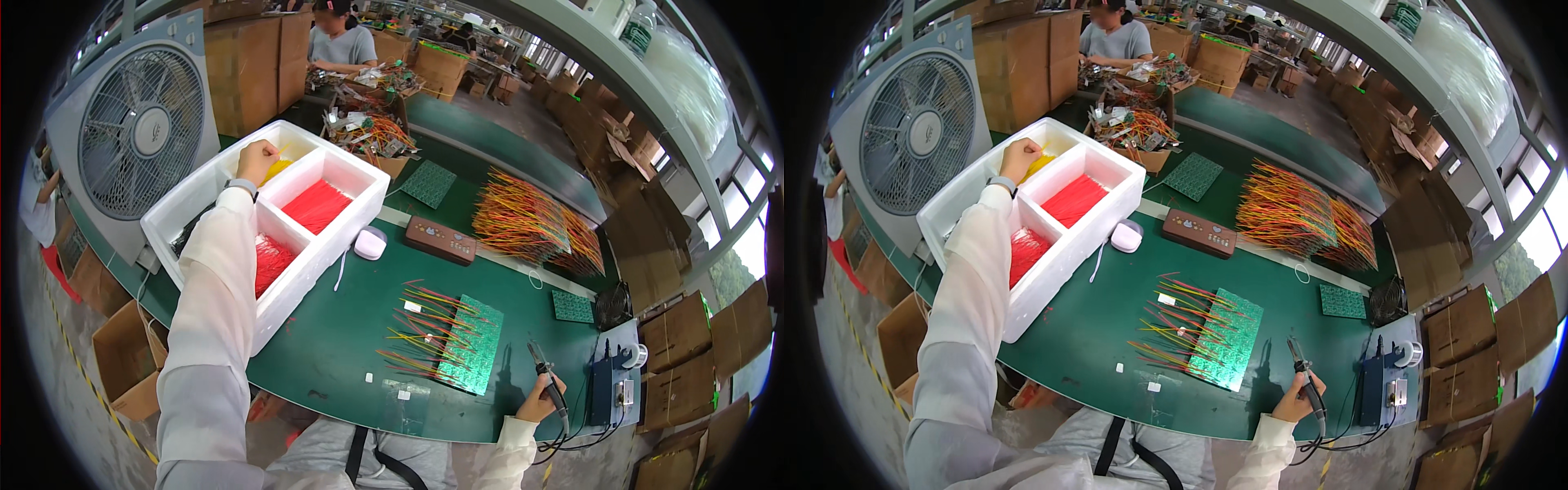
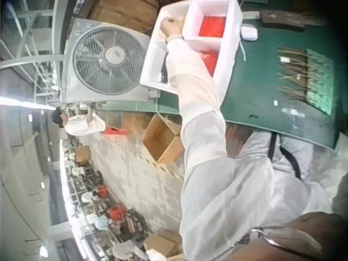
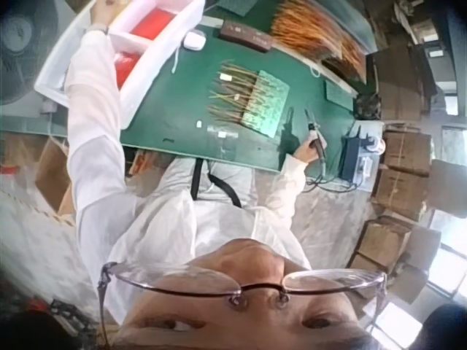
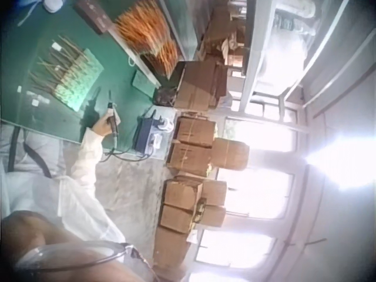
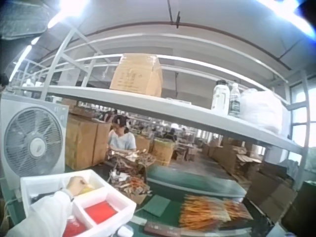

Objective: The person solders colored wires onto a green printed circuit board using a handheld soldering iron.

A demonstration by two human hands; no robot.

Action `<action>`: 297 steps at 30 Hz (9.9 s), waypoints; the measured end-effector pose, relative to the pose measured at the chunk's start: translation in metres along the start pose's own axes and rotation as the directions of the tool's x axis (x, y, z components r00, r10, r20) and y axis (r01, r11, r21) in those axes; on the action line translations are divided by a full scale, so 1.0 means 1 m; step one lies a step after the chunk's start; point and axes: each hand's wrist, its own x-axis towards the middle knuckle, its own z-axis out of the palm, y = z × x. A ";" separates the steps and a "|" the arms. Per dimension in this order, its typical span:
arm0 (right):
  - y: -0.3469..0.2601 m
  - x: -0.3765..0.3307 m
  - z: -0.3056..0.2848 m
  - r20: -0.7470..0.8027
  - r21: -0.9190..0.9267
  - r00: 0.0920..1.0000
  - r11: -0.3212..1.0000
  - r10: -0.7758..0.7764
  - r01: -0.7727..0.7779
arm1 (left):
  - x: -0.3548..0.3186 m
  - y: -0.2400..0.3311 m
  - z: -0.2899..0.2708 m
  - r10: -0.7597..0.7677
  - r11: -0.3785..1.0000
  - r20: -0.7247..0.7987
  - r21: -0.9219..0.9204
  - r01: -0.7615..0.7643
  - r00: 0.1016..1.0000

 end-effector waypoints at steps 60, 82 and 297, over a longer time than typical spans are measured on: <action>0.010 -0.005 -0.003 0.013 -0.192 0.992 0.974 0.122 -0.117 | -0.210 0.212 0.198 0.205 0.694 0.649 -0.624 0.359 0.733; 0.007 0.005 0.006 0.009 -0.150 1.000 0.988 0.029 -0.028 | -0.214 0.244 0.178 0.403 0.740 0.661 -0.642 0.200 0.633; 0.000 0.014 0.039 0.097 0.222 0.960 0.935 0.263 -0.278 | -0.295 0.270 0.151 0.404 0.848 0.432 -0.509 -0.152 0.807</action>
